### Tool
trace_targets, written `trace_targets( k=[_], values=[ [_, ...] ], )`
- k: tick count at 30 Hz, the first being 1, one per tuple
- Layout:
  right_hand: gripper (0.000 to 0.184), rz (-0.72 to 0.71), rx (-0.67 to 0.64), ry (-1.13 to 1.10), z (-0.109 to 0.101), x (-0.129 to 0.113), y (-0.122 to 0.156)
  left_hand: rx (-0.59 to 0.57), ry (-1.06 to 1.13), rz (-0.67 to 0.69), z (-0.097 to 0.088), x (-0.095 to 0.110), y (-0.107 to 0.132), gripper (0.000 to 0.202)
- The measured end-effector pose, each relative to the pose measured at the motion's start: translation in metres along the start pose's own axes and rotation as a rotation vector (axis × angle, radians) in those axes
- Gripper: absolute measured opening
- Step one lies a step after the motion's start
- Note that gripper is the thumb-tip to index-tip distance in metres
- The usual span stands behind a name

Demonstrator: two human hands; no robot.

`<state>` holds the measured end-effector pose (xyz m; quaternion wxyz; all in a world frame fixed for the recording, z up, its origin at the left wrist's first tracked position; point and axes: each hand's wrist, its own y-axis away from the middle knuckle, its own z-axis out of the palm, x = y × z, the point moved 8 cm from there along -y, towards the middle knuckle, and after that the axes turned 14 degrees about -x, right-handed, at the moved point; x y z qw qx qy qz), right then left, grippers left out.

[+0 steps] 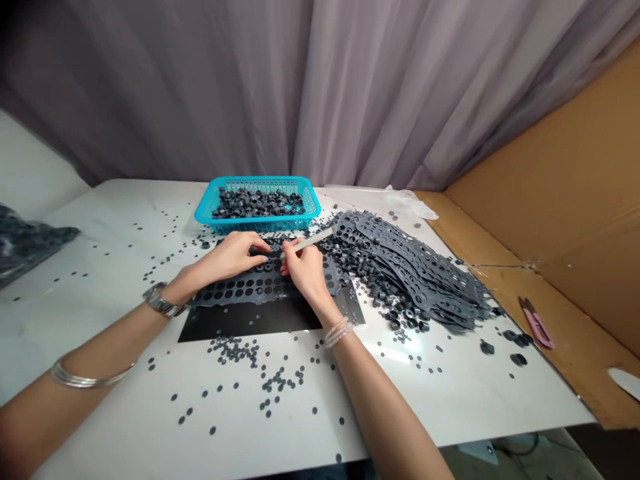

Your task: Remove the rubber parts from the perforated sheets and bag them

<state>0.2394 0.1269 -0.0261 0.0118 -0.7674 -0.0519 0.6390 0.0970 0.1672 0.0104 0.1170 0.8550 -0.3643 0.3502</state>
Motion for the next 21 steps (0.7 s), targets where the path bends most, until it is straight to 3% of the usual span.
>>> trace_targets(
  k=[8, 21],
  values=[
    [0.025, -0.02, -0.104, 0.25, 0.007, 0.001, 0.002, -0.191, -0.23, 0.043, 0.022, 0.004, 0.007, 0.022],
    [0.023, -0.055, -0.093, 0.453, 0.012, -0.014, 0.005, -0.115, -0.303, 0.014, 0.025, 0.021, 0.006, 0.011]
  ],
)
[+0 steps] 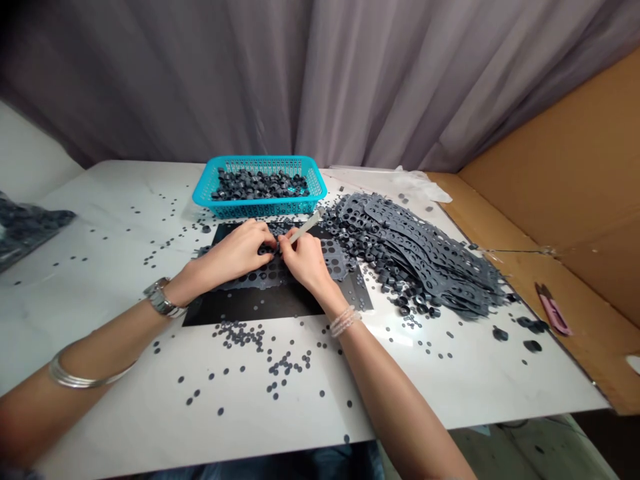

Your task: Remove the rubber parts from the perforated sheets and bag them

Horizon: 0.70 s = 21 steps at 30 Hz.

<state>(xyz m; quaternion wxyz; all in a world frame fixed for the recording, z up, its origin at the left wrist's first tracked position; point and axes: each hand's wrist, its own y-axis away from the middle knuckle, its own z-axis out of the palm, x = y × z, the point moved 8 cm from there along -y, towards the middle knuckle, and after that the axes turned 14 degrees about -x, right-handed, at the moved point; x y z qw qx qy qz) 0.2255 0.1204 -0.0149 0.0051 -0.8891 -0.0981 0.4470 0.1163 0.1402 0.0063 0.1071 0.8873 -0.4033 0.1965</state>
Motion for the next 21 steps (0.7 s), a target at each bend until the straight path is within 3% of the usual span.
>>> trace_targets(
  k=[11, 16, 18, 21],
  values=[
    [0.021, 0.005, -0.002, 0.085, 0.0, -0.011, 0.001, 0.105, 0.163, -0.021, 0.003, 0.004, 0.0, 0.018],
    [0.022, 0.02, 0.01, 0.084, -0.001, -0.011, 0.001, 0.148, 0.305, -0.012, -0.008, -0.004, 0.001, 0.016],
    [0.021, 0.024, 0.014, 0.055, -0.001, -0.007, 0.002, 0.232, 0.498, -0.066, -0.023, -0.016, 0.005, 0.008],
    [0.021, 0.04, 0.018, -0.052, 0.001, 0.004, 0.001, 0.356, 1.0, -0.16, -0.035, -0.04, 0.014, 0.006]
  ],
)
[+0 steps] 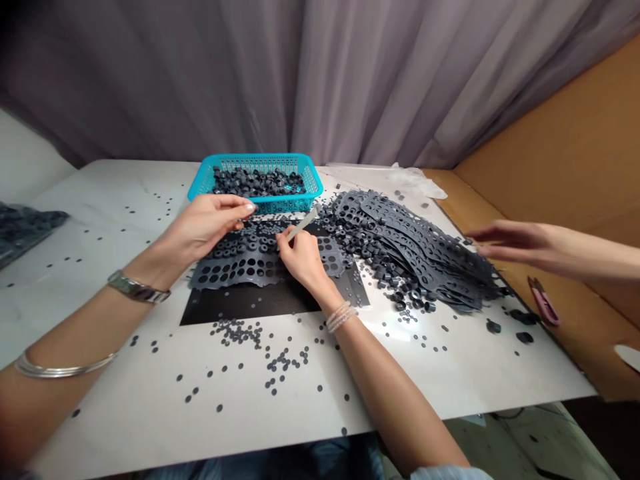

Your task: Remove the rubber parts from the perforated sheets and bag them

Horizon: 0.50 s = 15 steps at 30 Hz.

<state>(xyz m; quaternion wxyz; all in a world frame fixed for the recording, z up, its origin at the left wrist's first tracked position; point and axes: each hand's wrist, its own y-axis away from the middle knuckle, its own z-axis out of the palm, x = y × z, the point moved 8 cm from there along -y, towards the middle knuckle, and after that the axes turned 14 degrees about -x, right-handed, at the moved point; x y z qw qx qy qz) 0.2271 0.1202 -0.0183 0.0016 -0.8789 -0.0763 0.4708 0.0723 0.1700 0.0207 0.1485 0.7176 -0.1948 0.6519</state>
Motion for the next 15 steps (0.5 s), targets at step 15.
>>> trace_targets(
  k=[15],
  values=[
    [0.012, 0.066, 0.231, -0.922, -0.039, 0.029, 0.011, -0.152, 0.789, -0.323, 0.03, -0.036, 0.005, 0.011]
  ],
)
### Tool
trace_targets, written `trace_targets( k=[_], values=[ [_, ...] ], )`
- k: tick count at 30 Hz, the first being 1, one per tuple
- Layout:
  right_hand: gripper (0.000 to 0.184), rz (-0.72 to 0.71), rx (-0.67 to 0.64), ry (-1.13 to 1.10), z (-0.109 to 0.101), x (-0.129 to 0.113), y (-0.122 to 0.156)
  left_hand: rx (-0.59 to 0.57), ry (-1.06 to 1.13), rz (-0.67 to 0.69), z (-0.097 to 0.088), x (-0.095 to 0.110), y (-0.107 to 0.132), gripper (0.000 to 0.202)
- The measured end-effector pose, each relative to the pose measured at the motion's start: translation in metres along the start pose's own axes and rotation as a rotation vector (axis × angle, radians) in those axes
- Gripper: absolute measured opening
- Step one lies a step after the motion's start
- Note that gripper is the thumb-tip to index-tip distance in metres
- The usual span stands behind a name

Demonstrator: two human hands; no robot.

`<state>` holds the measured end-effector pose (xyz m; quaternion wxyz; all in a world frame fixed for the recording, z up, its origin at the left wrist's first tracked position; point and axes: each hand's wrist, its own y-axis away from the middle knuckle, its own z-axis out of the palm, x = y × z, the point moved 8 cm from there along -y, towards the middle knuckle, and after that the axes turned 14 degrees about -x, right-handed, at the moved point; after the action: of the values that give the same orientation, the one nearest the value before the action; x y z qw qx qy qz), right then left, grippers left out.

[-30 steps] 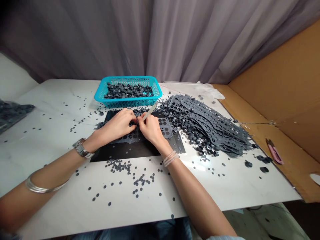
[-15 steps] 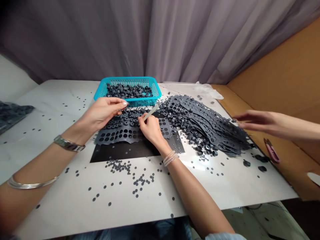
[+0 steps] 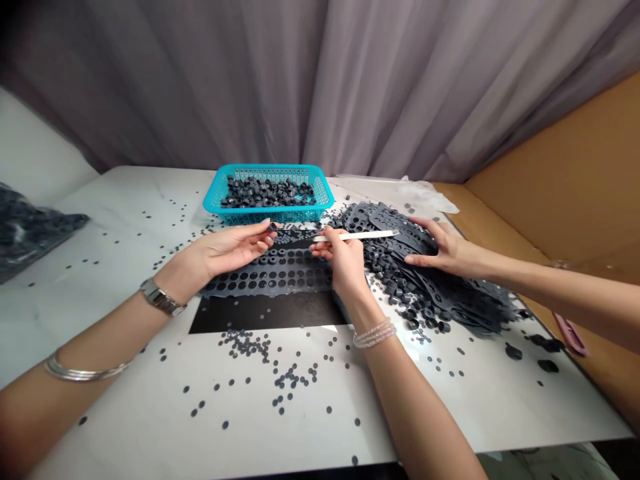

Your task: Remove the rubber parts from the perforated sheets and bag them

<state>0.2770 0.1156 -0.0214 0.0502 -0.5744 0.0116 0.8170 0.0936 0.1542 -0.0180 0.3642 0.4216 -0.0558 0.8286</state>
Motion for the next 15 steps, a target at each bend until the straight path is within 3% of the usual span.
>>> trace_targets(
  k=[11, 15],
  values=[
    [0.013, 0.035, -0.019, -0.03, 0.0, 0.005, -0.002, -0.029, 0.061, -0.001, 0.013, -0.001, 0.004, 0.013],
    [0.014, 0.047, -0.029, 0.046, 0.003, 0.009, -0.002, 0.008, 0.15, 0.013, 0.009, 0.001, 0.004, 0.014]
  ],
)
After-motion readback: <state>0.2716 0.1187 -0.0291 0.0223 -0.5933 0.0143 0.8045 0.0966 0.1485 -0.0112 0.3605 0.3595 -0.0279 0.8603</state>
